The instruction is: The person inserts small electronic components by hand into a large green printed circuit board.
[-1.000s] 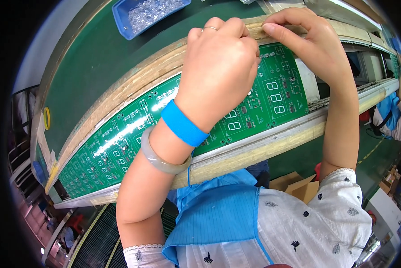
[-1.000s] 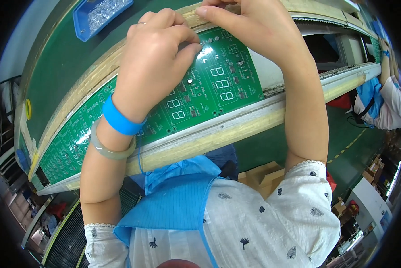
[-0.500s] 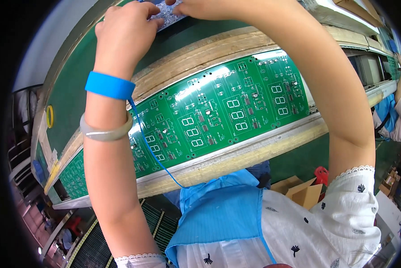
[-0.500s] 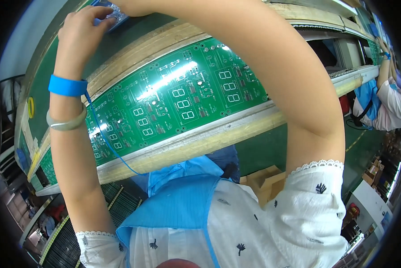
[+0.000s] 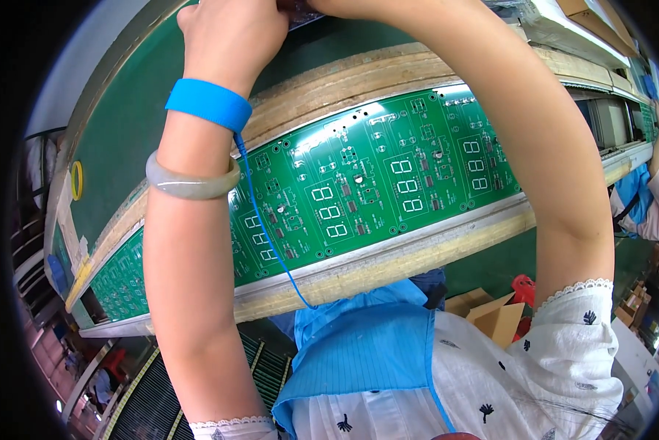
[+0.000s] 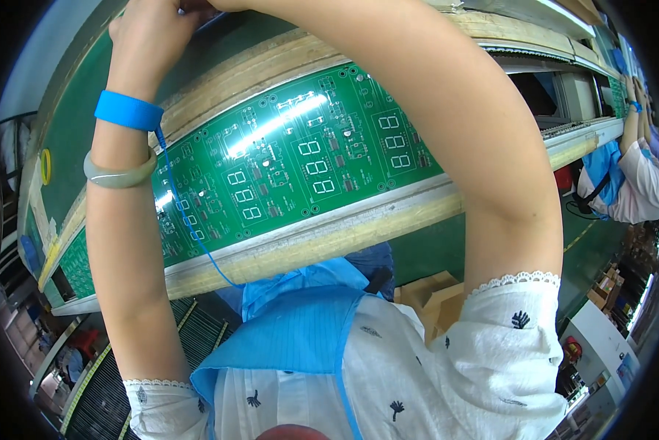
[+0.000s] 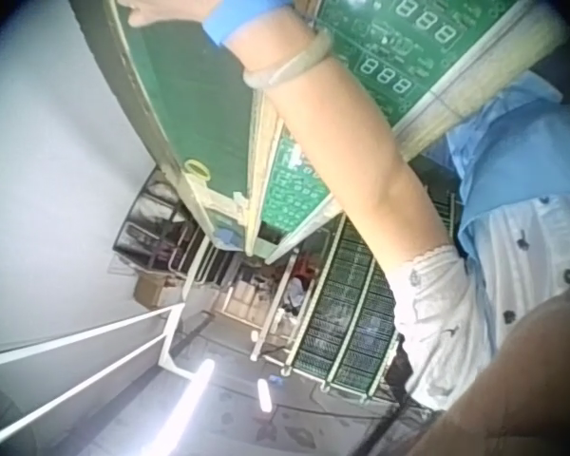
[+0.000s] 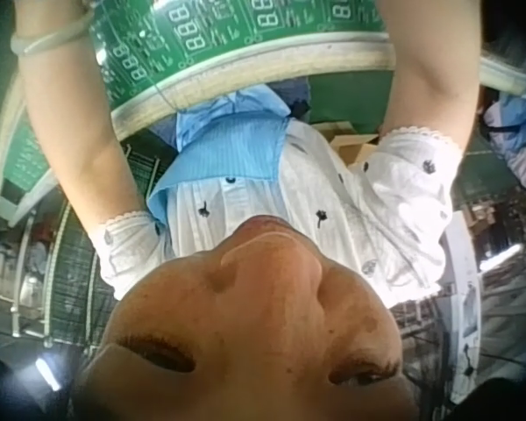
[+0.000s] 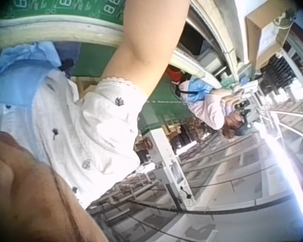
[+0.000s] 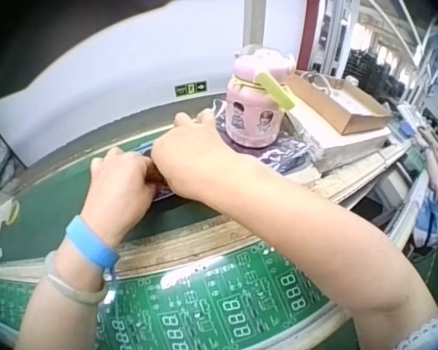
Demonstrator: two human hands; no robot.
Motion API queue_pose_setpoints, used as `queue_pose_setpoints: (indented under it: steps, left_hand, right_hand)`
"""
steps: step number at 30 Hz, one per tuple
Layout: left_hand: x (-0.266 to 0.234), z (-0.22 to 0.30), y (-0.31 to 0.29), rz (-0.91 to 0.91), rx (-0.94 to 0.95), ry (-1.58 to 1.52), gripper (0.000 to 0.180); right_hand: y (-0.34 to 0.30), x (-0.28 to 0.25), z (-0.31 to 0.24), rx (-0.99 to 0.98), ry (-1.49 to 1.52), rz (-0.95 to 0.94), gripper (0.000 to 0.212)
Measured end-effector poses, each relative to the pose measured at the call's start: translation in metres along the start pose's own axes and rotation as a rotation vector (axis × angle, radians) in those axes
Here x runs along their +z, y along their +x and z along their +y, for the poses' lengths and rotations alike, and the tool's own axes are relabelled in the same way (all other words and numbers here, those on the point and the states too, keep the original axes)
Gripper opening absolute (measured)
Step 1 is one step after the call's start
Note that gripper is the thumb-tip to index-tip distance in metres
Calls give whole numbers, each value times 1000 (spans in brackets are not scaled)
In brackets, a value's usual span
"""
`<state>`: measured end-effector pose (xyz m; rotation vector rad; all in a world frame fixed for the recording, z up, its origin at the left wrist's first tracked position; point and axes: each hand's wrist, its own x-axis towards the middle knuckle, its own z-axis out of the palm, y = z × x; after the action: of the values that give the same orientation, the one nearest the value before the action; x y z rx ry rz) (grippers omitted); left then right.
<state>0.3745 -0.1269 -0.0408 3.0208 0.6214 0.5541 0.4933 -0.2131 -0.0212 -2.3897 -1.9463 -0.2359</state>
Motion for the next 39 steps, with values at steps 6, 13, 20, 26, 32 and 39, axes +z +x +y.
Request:
queue_pose_setpoints:
  steps: [6,13,20,26,32,39]
  left_hand:
    - [2,-10,-3,207,129,12,13]
    - [-7,-13,-1,276,210,30,12]
    - [-48,4,-26,-10,-280,-798,12]
    - [-28,5,-67,-402,-212,-1357,22]
    - [-19,21,-82,-434,-281,-1502,20]
    - [-14,25,-88,-381,-345,-1475,20]
  right_hand:
    - [6,11,4,-21,-52,87,17]
    - [2,10,6,-85,-33,181,19]
    - [-49,-17,7,16,535,348,14]
    - [-108,-7,10,416,1433,96,18]
    - [-140,19,25,246,1380,97,24]
    - [-144,22,26,228,1360,85,23]
